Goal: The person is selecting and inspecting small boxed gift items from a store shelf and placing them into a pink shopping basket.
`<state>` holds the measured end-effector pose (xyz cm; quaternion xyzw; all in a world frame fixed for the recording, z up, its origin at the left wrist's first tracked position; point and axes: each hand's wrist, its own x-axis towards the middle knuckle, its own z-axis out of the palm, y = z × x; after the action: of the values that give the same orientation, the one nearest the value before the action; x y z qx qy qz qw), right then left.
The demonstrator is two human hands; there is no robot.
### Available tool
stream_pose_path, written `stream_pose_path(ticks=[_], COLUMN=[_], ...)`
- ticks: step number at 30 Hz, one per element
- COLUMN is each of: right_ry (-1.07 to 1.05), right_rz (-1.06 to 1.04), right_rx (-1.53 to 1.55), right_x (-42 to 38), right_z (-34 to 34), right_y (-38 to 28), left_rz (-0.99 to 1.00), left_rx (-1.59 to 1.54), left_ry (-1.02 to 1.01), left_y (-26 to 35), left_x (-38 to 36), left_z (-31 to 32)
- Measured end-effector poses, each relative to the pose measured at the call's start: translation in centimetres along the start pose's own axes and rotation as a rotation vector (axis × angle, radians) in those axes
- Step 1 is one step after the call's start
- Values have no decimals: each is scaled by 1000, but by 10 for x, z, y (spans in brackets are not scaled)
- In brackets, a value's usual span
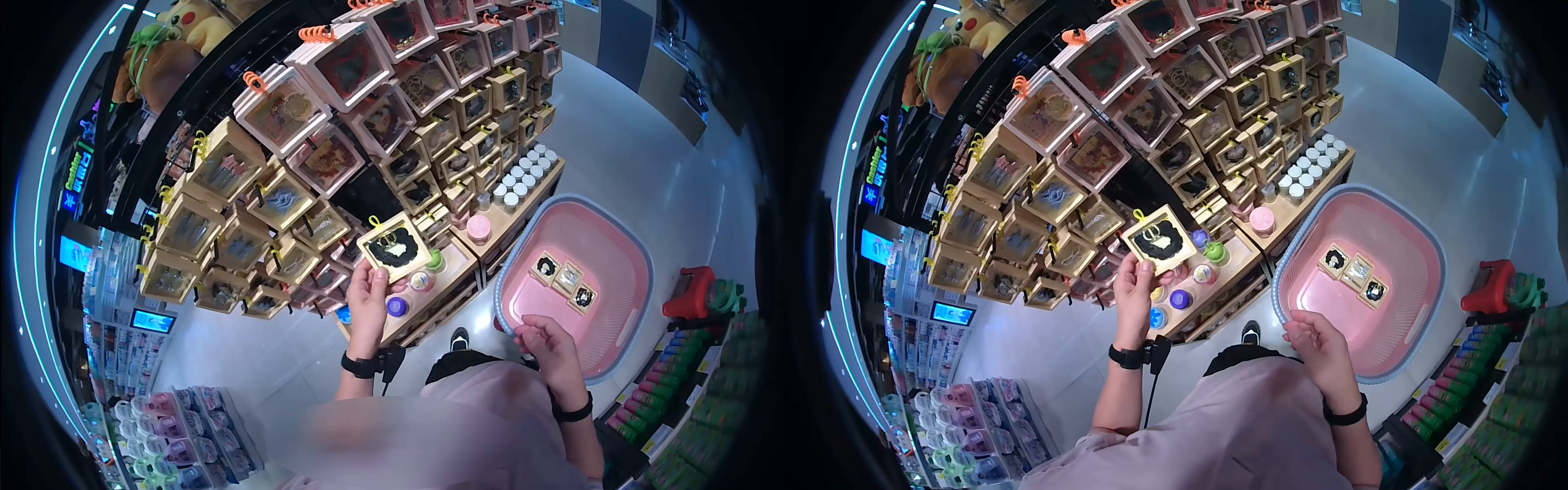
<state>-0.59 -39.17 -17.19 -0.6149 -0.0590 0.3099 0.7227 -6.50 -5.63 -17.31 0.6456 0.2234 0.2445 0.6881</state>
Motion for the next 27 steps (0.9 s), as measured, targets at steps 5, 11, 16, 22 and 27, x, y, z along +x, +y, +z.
stream_pose_path(ticks=[5,11,16,22,27], right_ry=[3,30,46,52,40], right_rz=[1,-4,-21,14,32], right_rx=[-17,-3,-13,-6,-41], right_x=[0,-4,-5,-3,1], right_z=[0,-3,-7,-4,-2], right_y=[-2,-6,2,-2,-1], left_rz=[100,132,107,125,90], left_rx=[20,76,54,-5,-4], left_ry=[26,45,76,75,72], left_y=[16,7,8,2,7], left_x=[25,55,58,58,53], left_z=[-2,-13,-15,-16,-17])
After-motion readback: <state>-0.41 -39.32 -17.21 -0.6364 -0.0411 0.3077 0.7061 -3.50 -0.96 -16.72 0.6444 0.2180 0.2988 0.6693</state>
